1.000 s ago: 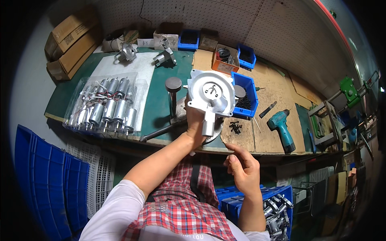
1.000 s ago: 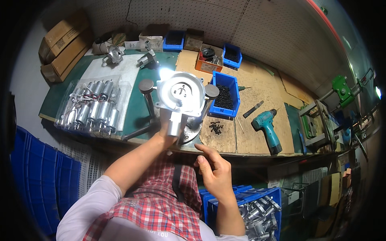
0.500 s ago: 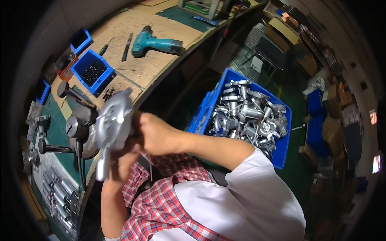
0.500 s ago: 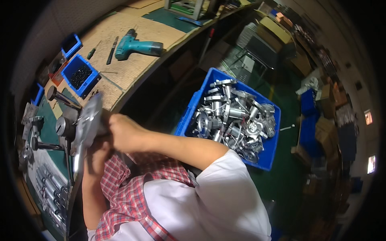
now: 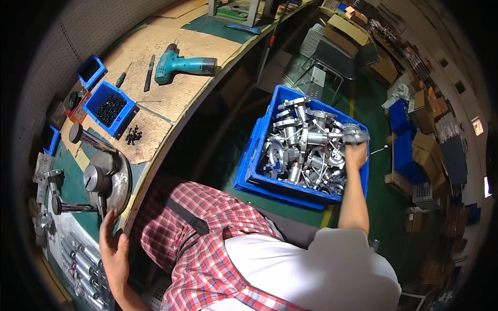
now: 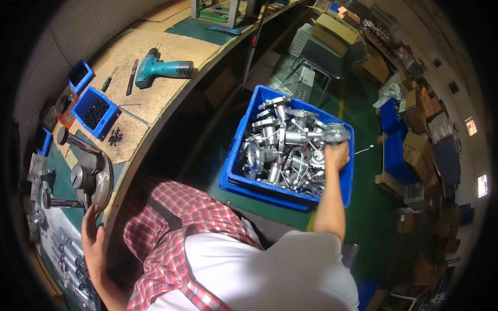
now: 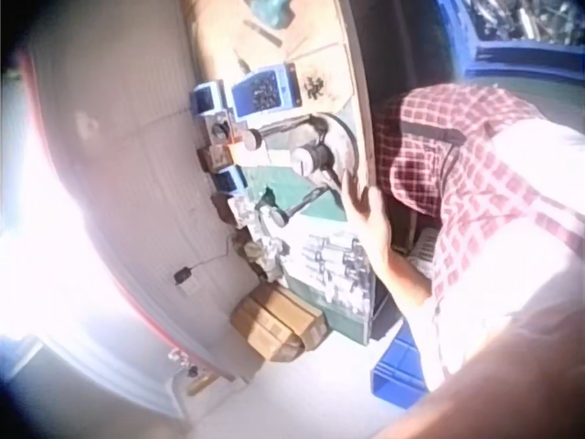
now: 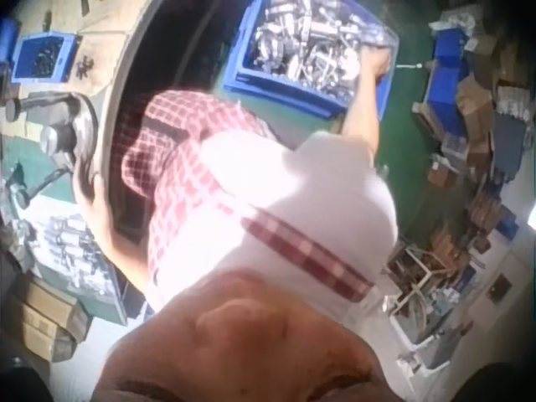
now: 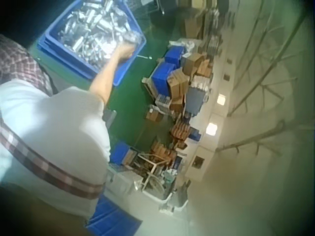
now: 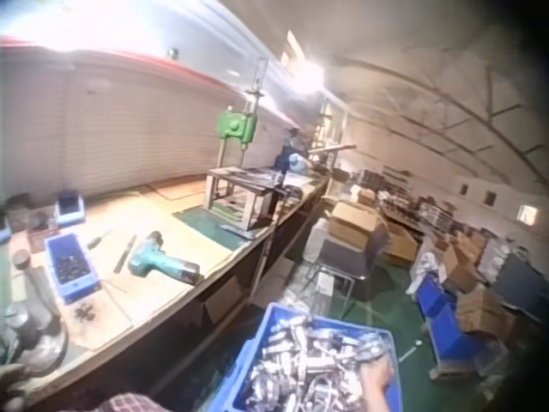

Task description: The person uses a cordless drill to fasten screws into a metal housing held in a bench vise. They repeatedly pick up cylindrical components, insert them into the housing, and secure them with the drill. The person also uses a screwdriver to adjust parts within the housing.

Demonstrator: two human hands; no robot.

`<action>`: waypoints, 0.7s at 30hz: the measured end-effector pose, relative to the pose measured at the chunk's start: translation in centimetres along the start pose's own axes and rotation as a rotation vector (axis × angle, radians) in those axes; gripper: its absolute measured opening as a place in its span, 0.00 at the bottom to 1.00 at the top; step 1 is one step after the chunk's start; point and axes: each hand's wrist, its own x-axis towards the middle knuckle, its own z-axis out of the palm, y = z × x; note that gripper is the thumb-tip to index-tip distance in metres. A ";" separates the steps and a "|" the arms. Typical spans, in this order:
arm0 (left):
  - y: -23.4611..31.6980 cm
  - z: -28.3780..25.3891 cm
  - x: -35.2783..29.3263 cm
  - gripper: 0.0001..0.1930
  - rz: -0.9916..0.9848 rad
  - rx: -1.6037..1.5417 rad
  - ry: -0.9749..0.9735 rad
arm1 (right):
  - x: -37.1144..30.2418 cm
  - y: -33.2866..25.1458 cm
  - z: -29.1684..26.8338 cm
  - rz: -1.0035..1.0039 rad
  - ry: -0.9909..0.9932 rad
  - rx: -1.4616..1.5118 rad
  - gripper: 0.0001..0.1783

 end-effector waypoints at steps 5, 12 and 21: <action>0.4 -2.9 -1.9 0.31 0.019 0.040 0.145 | 0.4 8.3 -1.0 -0.248 -0.599 -0.052 0.35; 1.3 -5.3 -4.9 0.28 -0.096 0.025 0.322 | 1.1 9.9 -0.1 -0.454 -0.842 -0.812 0.25; 0.3 -11.3 -7.5 0.13 0.079 0.713 1.152 | 2.6 -14.3 -3.2 -0.852 -0.550 -0.380 0.16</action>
